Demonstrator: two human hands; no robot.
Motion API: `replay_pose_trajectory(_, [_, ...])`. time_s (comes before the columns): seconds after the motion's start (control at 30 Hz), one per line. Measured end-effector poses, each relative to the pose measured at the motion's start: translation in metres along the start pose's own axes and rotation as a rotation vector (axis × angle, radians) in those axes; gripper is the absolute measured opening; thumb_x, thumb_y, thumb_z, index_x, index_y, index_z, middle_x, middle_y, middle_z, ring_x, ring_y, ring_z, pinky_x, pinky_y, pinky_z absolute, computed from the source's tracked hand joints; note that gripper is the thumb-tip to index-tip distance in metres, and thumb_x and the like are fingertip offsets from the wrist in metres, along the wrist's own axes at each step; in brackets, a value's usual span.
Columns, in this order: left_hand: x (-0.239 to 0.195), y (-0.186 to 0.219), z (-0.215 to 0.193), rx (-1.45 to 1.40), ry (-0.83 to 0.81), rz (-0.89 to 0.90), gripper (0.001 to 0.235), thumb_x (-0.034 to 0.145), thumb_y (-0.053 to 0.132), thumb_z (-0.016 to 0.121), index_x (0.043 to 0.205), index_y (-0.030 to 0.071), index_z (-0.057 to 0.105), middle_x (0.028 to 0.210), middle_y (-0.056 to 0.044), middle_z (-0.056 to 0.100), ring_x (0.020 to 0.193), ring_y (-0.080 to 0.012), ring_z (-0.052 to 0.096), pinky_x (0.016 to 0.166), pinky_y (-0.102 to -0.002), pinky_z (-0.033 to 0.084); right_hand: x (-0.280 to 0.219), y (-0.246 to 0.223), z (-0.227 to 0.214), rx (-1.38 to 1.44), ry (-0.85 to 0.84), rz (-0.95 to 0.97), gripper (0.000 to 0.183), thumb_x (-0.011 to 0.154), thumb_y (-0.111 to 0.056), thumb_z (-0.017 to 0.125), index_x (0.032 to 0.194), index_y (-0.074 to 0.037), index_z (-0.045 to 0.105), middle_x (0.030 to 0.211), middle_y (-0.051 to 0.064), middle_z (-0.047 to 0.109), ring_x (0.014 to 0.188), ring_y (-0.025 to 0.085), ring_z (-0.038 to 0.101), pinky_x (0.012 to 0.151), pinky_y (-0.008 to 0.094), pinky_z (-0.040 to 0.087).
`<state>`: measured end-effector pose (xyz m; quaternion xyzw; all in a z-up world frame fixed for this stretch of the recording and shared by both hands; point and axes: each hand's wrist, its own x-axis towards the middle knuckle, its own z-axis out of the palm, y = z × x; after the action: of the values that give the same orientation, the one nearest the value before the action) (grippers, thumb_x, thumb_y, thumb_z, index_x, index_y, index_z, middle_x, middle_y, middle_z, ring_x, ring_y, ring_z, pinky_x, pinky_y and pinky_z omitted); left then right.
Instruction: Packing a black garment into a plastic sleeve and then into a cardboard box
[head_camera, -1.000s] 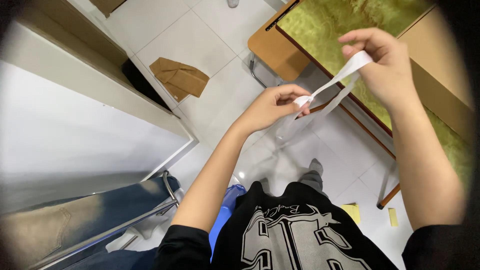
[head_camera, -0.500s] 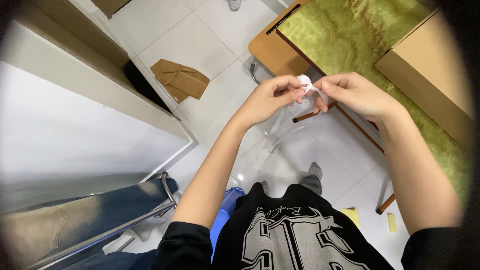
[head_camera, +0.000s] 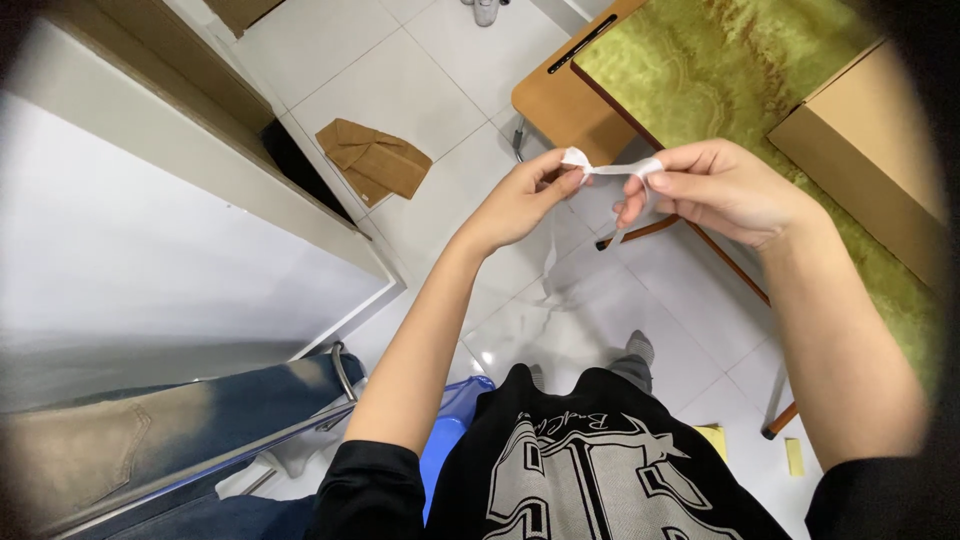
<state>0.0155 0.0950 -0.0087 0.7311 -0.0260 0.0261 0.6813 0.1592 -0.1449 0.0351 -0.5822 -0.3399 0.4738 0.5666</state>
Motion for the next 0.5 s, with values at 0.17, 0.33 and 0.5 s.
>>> replay_pose_trajectory(0.17, [-0.004,-0.011,0.003,0.096,0.116,-0.083,0.022,0.109,0.032,0.053,0.112,0.017,0.069,0.112,0.003,0.067,0.108,-0.0111,0.059,0.096,-0.028,0.044,-0.002,-0.027,0.024,0.008,-0.011,-0.083,0.03,0.105,-0.01,0.058,0.128,0.005,0.069,0.109,0.023,0.079,0.104,0.036,0.078,0.098,0.047,0.06])
replay_pose_trajectory(0.33, [-0.003,-0.038,0.008,0.114,0.168,-0.053,0.036,0.11,0.022,0.054,0.146,0.022,0.058,0.149,0.002,0.06,0.132,-0.0199,0.059,0.115,-0.034,0.046,0.0,-0.045,0.042,-0.036,0.008,-0.15,0.034,0.103,-0.008,0.057,0.134,0.004,0.065,0.118,0.026,0.077,0.102,0.037,0.078,0.1,0.048,0.061])
replay_pose_trajectory(0.5, [-0.01,-0.014,0.015,-0.186,0.046,-0.018,0.064,0.094,0.01,0.046,0.155,0.027,0.053,0.167,0.003,0.049,0.155,-0.022,0.048,0.119,-0.041,0.04,-0.003,-0.062,0.053,-0.114,0.101,-0.055,0.056,0.099,-0.009,0.056,0.154,-0.002,0.052,0.124,0.023,0.076,0.106,0.035,0.078,0.107,0.048,0.059])
